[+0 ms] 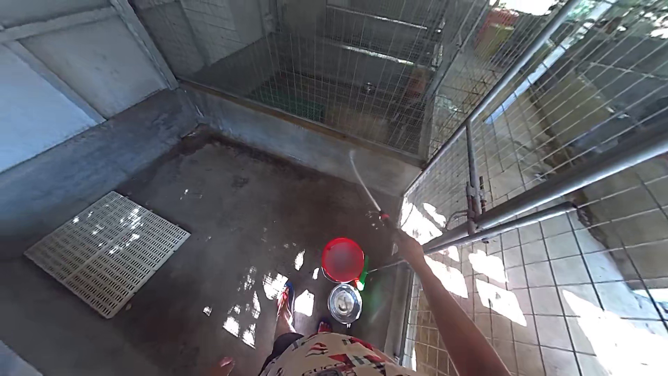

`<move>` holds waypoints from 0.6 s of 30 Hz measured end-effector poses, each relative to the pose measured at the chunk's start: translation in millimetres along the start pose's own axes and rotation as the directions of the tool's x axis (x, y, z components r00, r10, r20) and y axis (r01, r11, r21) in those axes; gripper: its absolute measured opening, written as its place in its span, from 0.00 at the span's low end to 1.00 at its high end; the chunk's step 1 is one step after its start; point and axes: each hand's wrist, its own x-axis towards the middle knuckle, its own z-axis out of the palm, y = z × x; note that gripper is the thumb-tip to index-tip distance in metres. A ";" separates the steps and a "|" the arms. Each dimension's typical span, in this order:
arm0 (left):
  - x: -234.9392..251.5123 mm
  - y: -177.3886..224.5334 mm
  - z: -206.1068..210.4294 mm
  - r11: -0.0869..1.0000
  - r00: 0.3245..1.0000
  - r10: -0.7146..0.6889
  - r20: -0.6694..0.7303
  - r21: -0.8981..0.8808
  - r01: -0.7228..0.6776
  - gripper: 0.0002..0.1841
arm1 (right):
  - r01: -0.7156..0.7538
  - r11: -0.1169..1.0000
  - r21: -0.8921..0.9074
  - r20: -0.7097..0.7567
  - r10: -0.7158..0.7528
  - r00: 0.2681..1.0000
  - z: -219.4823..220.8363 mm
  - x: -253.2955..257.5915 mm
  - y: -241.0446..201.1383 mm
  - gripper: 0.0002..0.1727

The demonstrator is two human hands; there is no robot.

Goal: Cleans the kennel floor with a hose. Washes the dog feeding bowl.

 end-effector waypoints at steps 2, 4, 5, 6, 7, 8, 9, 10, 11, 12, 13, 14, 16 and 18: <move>0.3 8.7 -0.7 1.000 1.000 0.001 -0.007 -0.014 -0.001 0.21 | 0.084 0.996 -0.011 -0.004 -0.084 0.996 -0.3 -6.8 -17.3 0.27; 1.1 14.4 0.1 0.999 1.000 0.028 -0.012 -0.040 -0.028 0.21 | 0.146 0.989 -0.020 0.000 -0.146 0.989 -4.4 -11.7 -33.3 0.27; 3.0 15.5 1.3 0.997 0.998 0.054 -0.013 -0.054 -0.054 0.21 | 0.160 0.987 -0.024 0.007 -0.160 0.987 -7.3 -13.6 -40.9 0.28; 5.7 16.1 2.5 0.996 0.997 0.074 -0.011 -0.052 -0.074 0.22 | 0.174 0.984 -0.027 0.008 -0.174 0.985 -9.1 -14.4 -46.7 0.28; 7.0 17.0 3.9 0.995 0.996 0.085 -0.013 -0.051 -0.086 0.22 | 0.182 0.983 -0.031 0.011 -0.182 0.983 -10.5 -15.3 -51.1 0.28; 7.9 18.3 5.6 0.995 0.996 0.090 -0.014 -0.044 -0.091 0.22 | 0.187 0.982 -0.030 0.017 -0.187 0.982 -11.4 -16.4 -54.4 0.28; 8.0 20.3 7.6 0.994 0.996 0.093 -0.013 -0.048 -0.094 0.22 | 0.195 0.980 -0.026 0.017 -0.195 0.981 -11.4 -17.1 -56.8 0.28; 12.7 18.5 10.7 0.994 0.995 0.100 -0.016 -0.052 -0.101 0.21 | 0.206 0.978 -0.021 0.010 -0.205 0.979 -10.0 -17.3 -57.8 0.28; 14.5 17.9 13.1 0.993 0.995 0.104 -0.015 -0.060 -0.104 0.21 | 0.215 0.976 -0.019 0.004 -0.215 0.977 -8.4 -17.3 -58.4 0.28; 15.6 16.7 15.3 0.992 0.994 0.106 -0.008 -0.071 -0.107 0.21 | 0.226 0.974 -0.019 0.004 -0.226 0.974 -7.2 -17.0 -58.8 0.28; 17.8 13.2 17.5 0.991 0.994 0.114 0.000 -0.074 -0.113 0.22 | 0.241 0.970 -0.025 0.000 -0.241 0.971 -5.7 -16.6 -58.6 0.27; 18.6 8.9 18.7 0.990 0.993 0.120 0.010 -0.074 -0.119 0.22 | 0.253 0.967 -0.030 -0.004 -0.253 0.967 -4.2 -16.0 -58.7 0.28; 10.5 4.0 16.6 0.993 0.994 0.103 0.022 -0.056 -0.102 0.23 | 0.273 0.962 -0.018 -0.009 -0.273 0.962 -2.1 -16.0 -60.2 0.28; -2.0 1.7 10.6 0.997 0.997 0.069 0.026 -0.044 -0.068 0.22 | 0.284 0.959 -0.009 -0.019 -0.284 0.959 -0.3 -17.3 -63.0 0.28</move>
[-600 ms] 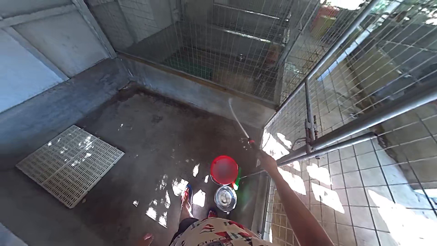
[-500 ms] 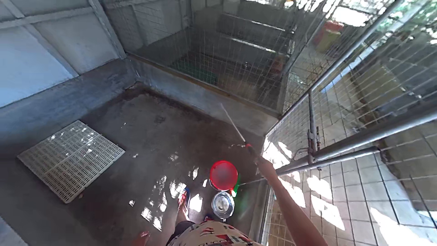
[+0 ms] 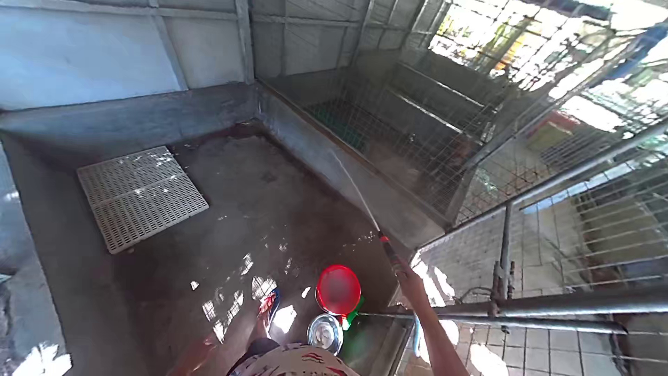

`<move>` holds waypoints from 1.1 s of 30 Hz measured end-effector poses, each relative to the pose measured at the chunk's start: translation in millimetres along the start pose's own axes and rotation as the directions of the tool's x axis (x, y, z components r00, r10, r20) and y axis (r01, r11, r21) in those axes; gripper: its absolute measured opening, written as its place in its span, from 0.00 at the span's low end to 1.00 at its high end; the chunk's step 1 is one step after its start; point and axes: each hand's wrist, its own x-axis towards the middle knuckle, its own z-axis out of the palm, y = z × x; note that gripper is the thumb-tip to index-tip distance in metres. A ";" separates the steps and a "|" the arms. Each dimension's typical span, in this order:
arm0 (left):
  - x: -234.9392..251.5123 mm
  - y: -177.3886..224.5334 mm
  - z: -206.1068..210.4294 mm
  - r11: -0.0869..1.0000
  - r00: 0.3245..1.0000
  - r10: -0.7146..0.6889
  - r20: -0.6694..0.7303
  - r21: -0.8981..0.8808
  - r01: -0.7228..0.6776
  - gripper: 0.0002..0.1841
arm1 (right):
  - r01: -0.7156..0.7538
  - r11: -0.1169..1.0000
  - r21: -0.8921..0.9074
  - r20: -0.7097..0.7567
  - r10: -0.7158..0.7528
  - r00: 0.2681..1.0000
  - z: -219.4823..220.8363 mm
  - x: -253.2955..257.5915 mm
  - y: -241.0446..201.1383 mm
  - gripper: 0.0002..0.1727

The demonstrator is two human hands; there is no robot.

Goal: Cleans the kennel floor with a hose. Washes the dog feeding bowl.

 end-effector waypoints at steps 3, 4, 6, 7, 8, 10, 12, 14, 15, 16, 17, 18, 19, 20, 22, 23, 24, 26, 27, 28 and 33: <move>-0.3 -13.2 -5.3 1.000 0.999 -0.028 -0.024 0.010 0.028 0.22 | 0.026 1.000 0.014 -0.017 -0.026 1.000 2.4 -1.7 -4.4 0.28; -1.8 -15.6 -7.3 0.999 0.999 -0.030 -0.026 0.011 0.030 0.22 | 0.036 0.999 0.013 -0.018 -0.036 0.999 3.4 -1.8 -4.7 0.28; -5.3 -16.7 -10.4 1.000 0.999 -0.024 -0.044 0.014 0.024 0.22 | 0.051 0.999 0.008 -0.010 -0.051 0.999 4.3 -2.4 -4.4 0.28; -7.6 -14.7 -12.1 0.999 0.999 -0.026 -0.045 0.020 0.027 0.22 | 0.056 0.998 0.008 -0.007 -0.056 0.998 4.8 -2.5 -4.2 0.28; -9.8 -11.7 -13.0 0.999 0.999 -0.029 -0.046 0.020 0.030 0.22 | 0.064 0.998 0.013 -0.006 -0.064 0.998 5.5 -2.5 -4.2 0.28; -11.7 -4.7 -12.2 0.999 0.999 -0.027 -0.034 0.037 0.028 0.23 | 0.081 0.996 0.030 -0.008 -0.081 0.997 6.6 -2.4 -4.3 0.28; -7.8 0.7 -9.7 0.997 1.000 -0.014 -0.018 0.074 0.015 0.23 | 0.103 0.994 0.030 -0.007 -0.102 0.995 7.1 -2.1 -4.6 0.28; -5.7 7.1 -7.4 0.995 1.000 0.004 -0.007 0.095 -0.003 0.23 | 0.119 0.993 0.028 0.000 -0.119 0.993 7.8 -1.3 -3.7 0.28; -6.2 10.9 -6.5 0.995 1.000 0.010 -0.005 0.099 -0.010 0.23 | 0.134 0.991 0.031 -0.001 -0.134 0.991 8.8 -0.6 -2.6 0.28; -7.5 14.0 -5.4 0.996 1.000 0.016 -0.005 0.086 -0.015 0.23 | 0.150 0.988 0.034 -0.004 -0.149 0.989 10.0 -0.1 -1.5 0.28; -9.6 16.1 -3.6 0.998 1.000 0.025 -0.015 0.055 -0.024 0.23 | 0.166 0.985 0.037 -0.004 -0.166 0.986 11.1 0.2 -0.2 0.28; -13.3 18.9 -3.1 0.999 0.999 0.035 -0.023 0.034 -0.034 0.22 | 0.179 0.983 0.041 -0.001 -0.179 0.984 11.9 1.0 1.1 0.28; -15.8 20.4 -3.2 0.999 0.999 0.041 -0.026 0.027 -0.041 0.22 | 0.187 0.982 0.042 0.003 -0.187 0.982 12.6 1.5 1.7 0.28; -17.7 20.6 -3.6 0.999 0.999 0.044 -0.025 0.026 -0.043 0.23 | 0.195 0.980 0.044 0.002 -0.196 0.981 13.5 1.7 1.9 0.28; -21.4 20.4 -5.6 0.999 0.999 0.046 -0.023 0.021 -0.046 0.22 | 0.210 0.976 0.056 -0.002 -0.210 0.978 15.2 1.6 1.2 0.28; -22.5 19.1 -6.5 0.999 0.999 0.043 -0.025 0.020 -0.042 0.22 | 0.219 0.974 0.060 -0.002 -0.219 0.976 15.9 1.5 1.0 0.28; -22.6 16.6 -7.4 0.999 0.999 0.037 -0.028 0.020 -0.036 0.22 | 0.230 0.971 0.064 -0.003 -0.231 0.973 16.6 1.5 0.9 0.28; -21.0 9.0 -8.4 1.000 0.999 0.015 -0.031 0.025 -0.015 0.23 | 0.253 0.965 0.068 -0.003 -0.253 0.967 17.7 1.8 1.0 0.28; -18.9 4.8 -8.3 1.000 0.999 0.008 -0.035 0.030 -0.007 0.23 | 0.264 0.962 0.068 -0.006 -0.264 0.965 18.6 2.4 1.6 0.28; -18.4 2.1 -8.6 0.999 0.999 0.002 -0.040 0.034 -0.001 0.24 | 0.274 0.959 0.067 -0.010 -0.274 0.962 19.5 3.1 2.1 0.28; -18.8 -2.5 -9.0 0.999 1.000 -0.014 -0.028 0.039 0.015 0.22 | 0.303 0.951 0.059 -0.015 -0.303 0.953 23.0 7.4 4.0 0.28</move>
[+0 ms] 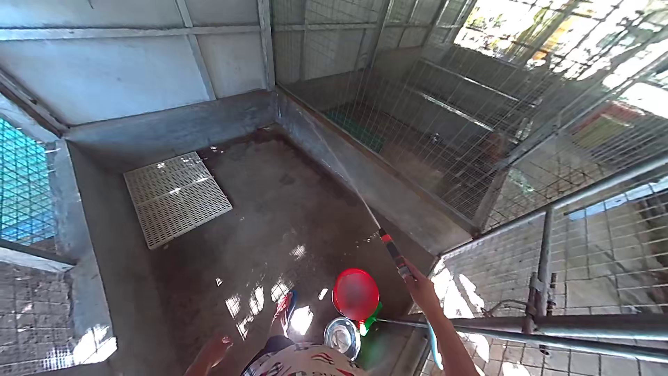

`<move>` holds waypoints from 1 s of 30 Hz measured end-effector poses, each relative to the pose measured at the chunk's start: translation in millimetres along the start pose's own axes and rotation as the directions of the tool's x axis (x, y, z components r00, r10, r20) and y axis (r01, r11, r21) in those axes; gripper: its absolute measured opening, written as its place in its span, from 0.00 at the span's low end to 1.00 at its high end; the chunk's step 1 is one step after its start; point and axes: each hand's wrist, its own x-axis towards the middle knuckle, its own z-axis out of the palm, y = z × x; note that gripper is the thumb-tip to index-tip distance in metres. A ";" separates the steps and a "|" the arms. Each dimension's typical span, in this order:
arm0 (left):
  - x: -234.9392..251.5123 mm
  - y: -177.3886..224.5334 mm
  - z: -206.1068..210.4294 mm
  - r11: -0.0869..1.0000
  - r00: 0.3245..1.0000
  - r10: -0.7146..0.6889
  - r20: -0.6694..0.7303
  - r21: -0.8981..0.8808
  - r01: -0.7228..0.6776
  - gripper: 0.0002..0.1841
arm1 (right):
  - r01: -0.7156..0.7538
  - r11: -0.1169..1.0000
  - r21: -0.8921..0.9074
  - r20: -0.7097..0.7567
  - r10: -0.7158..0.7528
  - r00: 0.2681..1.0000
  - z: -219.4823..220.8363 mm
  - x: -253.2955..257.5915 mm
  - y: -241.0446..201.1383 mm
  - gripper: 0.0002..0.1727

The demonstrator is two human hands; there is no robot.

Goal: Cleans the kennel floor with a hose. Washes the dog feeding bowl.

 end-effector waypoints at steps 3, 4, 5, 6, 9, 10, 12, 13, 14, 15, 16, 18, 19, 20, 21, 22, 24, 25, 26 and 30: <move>-1.2 3.5 0.4 1.000 1.000 -0.010 0.011 0.018 0.010 0.22 | -0.078 0.997 -0.021 0.014 0.078 0.997 0.1 0.7 -4.0 0.28; -0.6 4.2 0.7 1.000 1.000 -0.011 0.009 0.019 0.011 0.22 | -0.111 0.993 -0.041 0.027 0.112 0.993 -0.9 1.1 -5.9 0.28; -0.1 5.0 0.8 1.000 1.000 -0.009 0.009 0.019 0.009 0.22 | -0.145 0.987 -0.066 0.041 0.148 0.988 -2.3 1.2 -7.7 0.28; 0.5 5.8 0.6 1.000 1.000 -0.004 0.011 0.016 0.003 0.22 | -0.176 0.980 -0.090 0.051 0.181 0.982 -3.5 1.7 -9.0 0.28; 2.1 5.3 0.7 1.000 1.000 0.019 0.017 0.014 -0.020 0.21 | -0.250 0.958 -0.144 0.067 0.261 0.963 -6.6 2.4 -10.6 0.29; 2.7 4.6 0.9 1.000 1.000 0.022 0.019 0.017 -0.023 0.22 | -0.271 0.949 -0.164 0.073 0.286 0.955 -7.5 2.3 -11.1 0.29; 3.7 3.5 1.0 1.000 1.000 0.014 0.024 0.023 -0.015 0.22 | -0.320 0.924 -0.209 0.085 0.344 0.935 -8.8 1.2 -14.0 0.29; 3.0 3.8 0.6 1.000 1.000 0.007 0.021 0.018 -0.008 0.21 | -0.347 0.908 -0.235 0.092 0.376 0.922 -9.5 0.7 -16.7 0.29; 2.6 3.6 0.1 1.000 1.000 0.000 0.021 0.012 -0.001 0.22 | -0.364 0.895 -0.256 0.095 0.398 0.912 -10.0 0.3 -20.1 0.29; 2.2 3.5 -0.1 1.000 1.000 -0.004 0.021 0.008 0.004 0.22 | -0.374 0.889 -0.265 0.096 0.410 0.907 -10.3 -0.2 -23.1 0.28; 1.8 3.5 -0.4 1.000 1.000 -0.007 0.020 0.006 0.007 0.22 | -0.374 0.891 -0.259 0.096 0.409 0.907 -10.1 -0.5 -25.2 0.28; 2.1 2.9 -1.1 1.000 1.000 -0.015 0.019 0.002 0.015 0.22 | -0.353 0.911 -0.213 0.090 0.378 0.921 -7.0 -0.4 -25.2 0.28; 2.5 2.8 -1.4 1.000 1.000 -0.020 0.019 -0.002 0.020 0.22 | -0.331 0.926 -0.183 0.089 0.351 0.932 -4.9 0.0 -23.6 0.28; 3.5 2.4 -1.6 1.000 1.000 -0.023 0.018 -0.005 0.023 0.22 | -0.307 0.938 -0.161 0.085 0.323 0.942 -2.7 0.2 -22.2 0.28; 4.6 1.5 -1.8 1.000 1.000 -0.023 0.018 -0.007 0.024 0.22 | -0.284 0.949 -0.141 0.083 0.297 0.951 -0.6 0.1 -21.2 0.28; 5.4 0.9 -2.1 1.000 1.000 -0.025 0.019 -0.010 0.025 0.22 | -0.271 0.955 -0.123 0.084 0.282 0.956 1.4 -0.1 -20.7 0.28; 6.8 0.2 -2.6 0.999 0.999 -0.026 0.017 -0.018 0.027 0.22 | -0.259 0.960 -0.107 0.083 0.268 0.960 4.1 -0.8 -21.1 0.28; 6.1 0.4 -2.7 0.999 1.000 -0.025 0.016 -0.025 0.025 0.22 | -0.251 0.962 -0.102 0.081 0.260 0.962 5.2 -1.2 -21.2 0.28; 5.6 0.3 -2.4 0.999 1.000 -0.022 0.017 -0.031 0.023 0.22 | -0.245 0.965 -0.096 0.078 0.252 0.964 5.9 -1.7 -21.8 0.28; 4.8 -3.2 0.8 1.000 1.000 -0.019 0.019 -0.014 0.020 0.22 | -0.209 0.975 -0.071 0.076 0.215 0.974 6.8 -2.0 -21.4 0.28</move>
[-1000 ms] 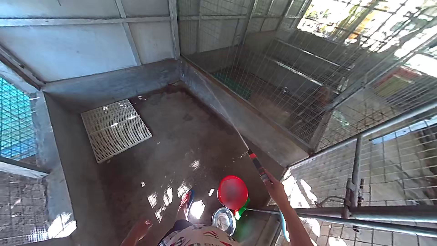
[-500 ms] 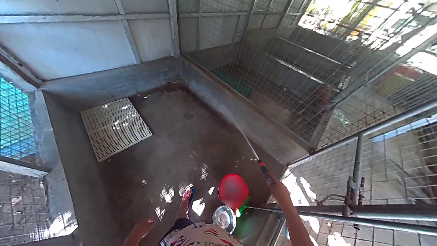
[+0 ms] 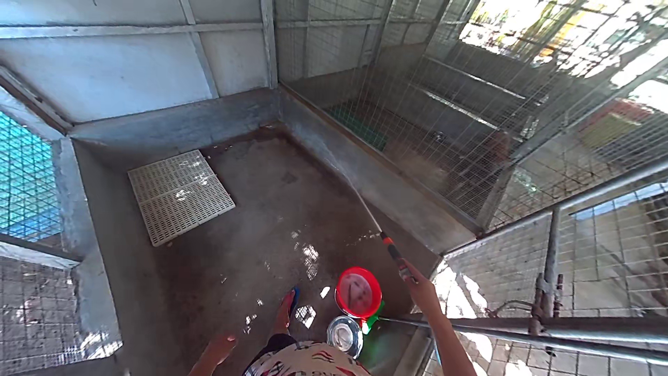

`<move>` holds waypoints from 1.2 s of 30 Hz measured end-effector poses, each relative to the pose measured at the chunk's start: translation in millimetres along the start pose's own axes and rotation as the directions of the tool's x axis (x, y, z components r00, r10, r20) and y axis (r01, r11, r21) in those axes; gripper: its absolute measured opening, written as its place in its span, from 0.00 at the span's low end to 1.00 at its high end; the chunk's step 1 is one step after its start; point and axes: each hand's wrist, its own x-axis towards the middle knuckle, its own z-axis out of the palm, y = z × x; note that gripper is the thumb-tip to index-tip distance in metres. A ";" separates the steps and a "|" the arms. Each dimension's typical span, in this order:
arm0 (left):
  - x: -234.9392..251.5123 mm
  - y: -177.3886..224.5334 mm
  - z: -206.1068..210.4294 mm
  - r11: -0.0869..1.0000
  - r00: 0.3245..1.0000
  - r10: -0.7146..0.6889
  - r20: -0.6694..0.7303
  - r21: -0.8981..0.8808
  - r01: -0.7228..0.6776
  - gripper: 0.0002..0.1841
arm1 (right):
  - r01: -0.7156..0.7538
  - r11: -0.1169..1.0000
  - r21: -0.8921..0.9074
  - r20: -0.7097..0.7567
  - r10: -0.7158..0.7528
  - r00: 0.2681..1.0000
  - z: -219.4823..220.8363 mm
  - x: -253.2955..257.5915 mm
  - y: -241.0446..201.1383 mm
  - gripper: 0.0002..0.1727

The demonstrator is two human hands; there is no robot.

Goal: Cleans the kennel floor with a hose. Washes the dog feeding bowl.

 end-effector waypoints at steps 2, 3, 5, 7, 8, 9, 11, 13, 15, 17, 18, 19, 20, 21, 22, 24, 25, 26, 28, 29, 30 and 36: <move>-2.1 0.0 0.7 1.000 1.000 -0.010 0.007 0.016 0.010 0.22 | 0.005 1.000 0.026 0.004 -0.005 1.000 -0.1 0.0 0.1 0.29; -2.6 -0.1 1.1 1.000 1.000 -0.012 0.013 0.025 0.012 0.22 | 0.008 0.999 0.037 0.007 -0.008 1.000 -0.6 -0.6 -0.1 0.29; -1.9 -0.2 1.7 0.999 1.000 -0.011 0.022 0.049 0.010 0.23 | 0.023 0.999 0.043 0.007 -0.024 1.000 -1.6 -1.2 1.1 0.28; 0.6 -1.4 2.4 0.998 1.000 -0.015 0.022 0.057 0.013 0.23 | 0.051 0.998 0.049 -0.006 -0.050 0.999 -0.9 -1.1 4.0 0.28; 1.9 -1.3 2.6 0.998 1.000 -0.015 0.020 0.055 0.014 0.23 | 0.056 0.997 0.053 -0.006 -0.056 0.998 -1.2 -1.3 4.9 0.28; 3.1 -0.4 2.7 0.998 1.000 -0.014 0.023 0.053 0.013 0.23 | 0.058 0.997 0.057 -0.006 -0.058 0.998 -1.6 -1.6 5.3 0.28; 4.2 2.8 2.8 0.999 1.000 -0.002 0.028 0.047 0.000 0.23 | 0.056 0.996 0.069 -0.008 -0.056 0.998 -2.1 -1.9 5.5 0.28; 3.1 8.9 1.5 0.999 1.000 0.008 0.028 0.048 -0.009 0.23 | 0.059 0.996 0.069 -0.024 -0.057 0.998 -2.3 -2.1 6.0 0.28; 1.8 16.1 -0.4 0.997 0.999 0.016 0.028 0.074 -0.018 0.22 | 0.093 0.993 0.069 -0.060 -0.089 0.994 -1.8 -2.5 9.9 0.28; -0.3 23.1 -2.2 0.995 0.999 0.014 0.031 0.096 -0.017 0.22 | 0.114 0.991 0.075 -0.088 -0.107 0.990 -2.7 -2.7 11.8 0.28; -1.4 26.5 -2.8 0.995 0.999 0.010 0.037 0.102 -0.014 0.23 | 0.117 0.990 0.082 -0.093 -0.109 0.990 -3.2 -2.6 11.8 0.29; -3.0 29.9 -3.1 0.994 0.999 0.005 0.041 0.106 -0.010 0.23 | 0.123 0.988 0.093 -0.100 -0.114 0.988 -3.6 -2.9 11.9 0.29; -4.8 33.2 -3.7 0.994 0.999 0.004 0.042 0.108 -0.008 0.23 | 0.134 0.986 0.101 -0.105 -0.124 0.987 -3.7 -2.9 12.5 0.28; -5.7 36.0 -4.3 0.994 0.999 0.005 0.041 0.113 -0.009 0.23 | 0.151 0.983 0.108 -0.113 -0.139 0.984 -3.8 -3.0 13.3 0.28; -6.8 38.5 -4.8 0.992 0.999 0.008 0.040 0.124 -0.012 0.23 | 0.162 0.980 0.116 -0.114 -0.149 0.982 -3.7 -2.9 14.0 0.28; -9.5 43.8 -5.8 0.991 0.999 0.013 0.038 0.133 -0.018 0.23 | 0.177 0.974 0.140 -0.111 -0.163 0.980 -2.7 -2.5 15.6 0.28; -10.9 46.1 -6.0 0.991 0.999 0.014 0.035 0.131 -0.018 0.23 | 0.184 0.971 0.150 -0.111 -0.169 0.979 -1.8 -2.1 16.1 0.28; -12.0 47.9 -6.1 0.992 0.999 0.015 0.031 0.125 -0.018 0.23 | 0.191 0.969 0.159 -0.107 -0.175 0.979 -1.2 -1.8 16.3 0.28; -14.2 52.2 -6.6 0.993 1.000 0.015 0.025 0.121 -0.017 0.22 | 0.192 0.968 0.160 -0.095 -0.178 0.979 -1.7 -0.9 15.0 0.28; -14.5 54.0 -6.8 0.992 0.999 0.016 0.030 0.126 -0.020 0.22 | 0.192 0.968 0.160 -0.092 -0.179 0.979 -1.9 -0.8 14.0 0.28; -14.4 55.2 -6.8 0.991 0.999 0.020 0.035 0.133 -0.025 0.22 | 0.192 0.969 0.157 -0.087 -0.180 0.980 -2.4 -0.8 12.7 0.28; -6.3 46.7 -0.5 0.985 0.998 0.055 0.038 0.159 -0.060 0.21 | 0.186 0.971 0.151 -0.069 -0.177 0.982 -1.9 0.9 11.5 0.28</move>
